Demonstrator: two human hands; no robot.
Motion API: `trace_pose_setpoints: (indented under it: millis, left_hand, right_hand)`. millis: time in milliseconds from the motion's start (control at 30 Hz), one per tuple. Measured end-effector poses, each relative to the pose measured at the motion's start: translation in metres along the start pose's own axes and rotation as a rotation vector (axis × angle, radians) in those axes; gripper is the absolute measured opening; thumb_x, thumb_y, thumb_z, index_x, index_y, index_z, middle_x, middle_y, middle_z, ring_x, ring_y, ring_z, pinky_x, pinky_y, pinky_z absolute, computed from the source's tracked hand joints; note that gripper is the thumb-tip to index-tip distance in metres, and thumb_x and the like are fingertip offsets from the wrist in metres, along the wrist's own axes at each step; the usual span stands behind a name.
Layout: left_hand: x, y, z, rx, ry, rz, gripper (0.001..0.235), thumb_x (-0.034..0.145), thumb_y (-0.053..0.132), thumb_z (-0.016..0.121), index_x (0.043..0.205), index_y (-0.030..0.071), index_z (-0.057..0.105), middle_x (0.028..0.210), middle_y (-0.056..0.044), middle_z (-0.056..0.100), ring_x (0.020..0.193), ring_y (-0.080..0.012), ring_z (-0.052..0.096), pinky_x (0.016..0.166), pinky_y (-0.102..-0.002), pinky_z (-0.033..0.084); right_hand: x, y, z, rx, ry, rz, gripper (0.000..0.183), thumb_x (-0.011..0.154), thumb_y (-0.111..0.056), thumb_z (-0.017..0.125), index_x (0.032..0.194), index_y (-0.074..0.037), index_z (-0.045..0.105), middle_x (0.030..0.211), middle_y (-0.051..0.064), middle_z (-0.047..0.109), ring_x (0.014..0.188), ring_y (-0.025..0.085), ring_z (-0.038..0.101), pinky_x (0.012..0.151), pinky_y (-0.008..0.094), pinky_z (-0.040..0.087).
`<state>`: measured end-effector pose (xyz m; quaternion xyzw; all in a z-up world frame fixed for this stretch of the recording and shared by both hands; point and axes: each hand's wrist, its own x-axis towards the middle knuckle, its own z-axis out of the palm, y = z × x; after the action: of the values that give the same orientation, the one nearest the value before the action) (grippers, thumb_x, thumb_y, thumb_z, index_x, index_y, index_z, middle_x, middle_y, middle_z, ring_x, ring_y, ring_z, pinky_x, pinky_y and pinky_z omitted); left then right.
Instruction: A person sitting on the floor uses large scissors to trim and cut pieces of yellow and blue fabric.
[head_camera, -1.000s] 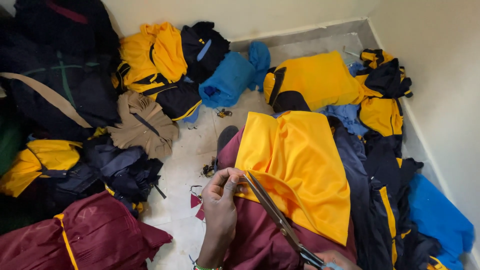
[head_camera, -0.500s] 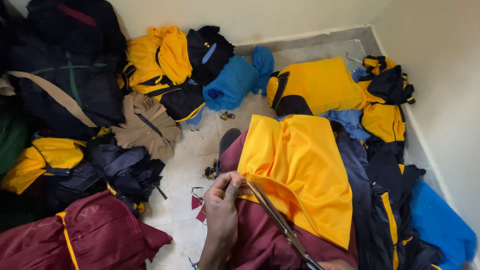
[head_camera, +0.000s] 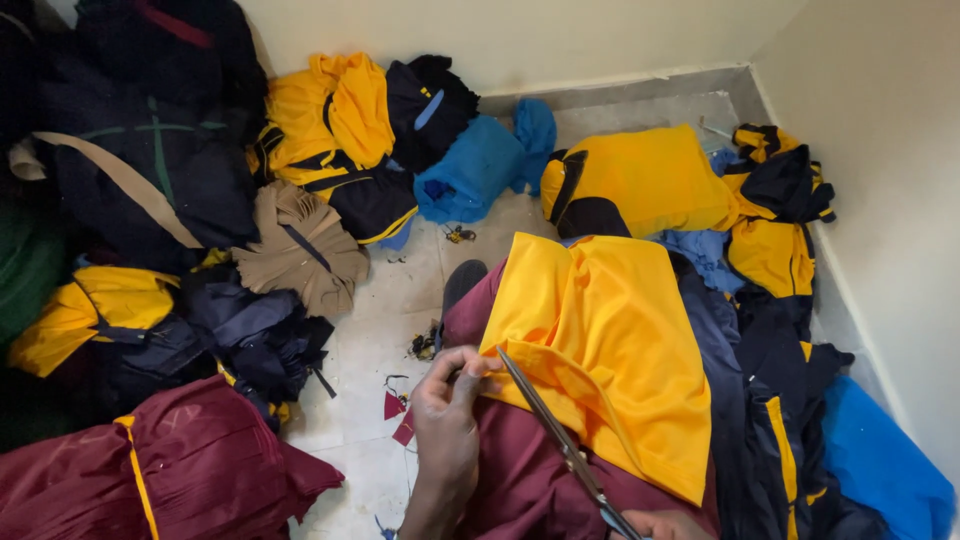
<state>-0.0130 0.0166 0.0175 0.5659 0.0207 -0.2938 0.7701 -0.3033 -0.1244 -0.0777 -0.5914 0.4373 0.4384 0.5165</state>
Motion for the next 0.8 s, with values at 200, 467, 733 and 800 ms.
trace_pose_setpoints:
  millis: [200, 467, 733, 800]
  left_hand:
    - [0.019, -0.038, -0.094, 0.715, 0.157, 0.178, 0.008, 0.088, 0.007, 0.069, 0.085, 0.008, 0.077, 0.090, -0.003, 0.071, 0.085, -0.0152, 0.068, 0.076, -0.028, 0.054]
    - [0.002, -0.022, -0.055, 0.843, 0.020, -0.221, 0.040, 0.085, 0.050, 0.070, 0.088, 0.011, 0.073, 0.085, -0.006, 0.075, 0.081, -0.0183, 0.068, 0.077, -0.034, 0.049]
    - [0.028, -0.030, -0.004, 0.740, 0.058, 0.066, 0.015, 0.072, 0.003, 0.067, 0.076, 0.017, 0.063, 0.080, 0.005, 0.070, 0.064, -0.0120, 0.058, 0.060, -0.031, 0.046]
    - [0.034, -0.023, 0.002, 0.833, 0.040, 0.429, 0.026, 0.059, -0.007, 0.053, 0.075, 0.012, 0.046, 0.076, -0.002, 0.052, 0.067, -0.0203, 0.048, 0.057, -0.039, 0.035]
  right_hand:
    - [-0.129, -0.124, -0.021, 0.062, 0.719, -0.506, 0.038, 0.058, -0.024, 0.108, 0.067, -0.016, 0.072, 0.058, -0.005, 0.078, 0.056, 0.007, 0.063, 0.057, 0.026, 0.055]
    - [-0.065, -0.213, -0.046, -0.366, 0.980, -0.716, 0.064, 0.062, -0.066, 0.088, 0.093, -0.019, 0.059, 0.078, -0.003, 0.071, 0.069, 0.026, 0.067, 0.061, 0.043, 0.044]
    - [-0.108, -0.199, -0.089, -0.281, 1.227, -0.979, 0.032, 0.063, -0.026, 0.082, 0.091, -0.017, 0.069, 0.078, -0.002, 0.073, 0.065, 0.014, 0.066, 0.059, 0.034, 0.041]
    - [-0.125, -0.182, -0.114, -0.201, 1.488, -0.886, 0.030, 0.082, -0.022, 0.079, 0.101, -0.007, 0.063, 0.081, 0.006, 0.056, 0.069, 0.021, 0.049, 0.063, 0.040, 0.039]
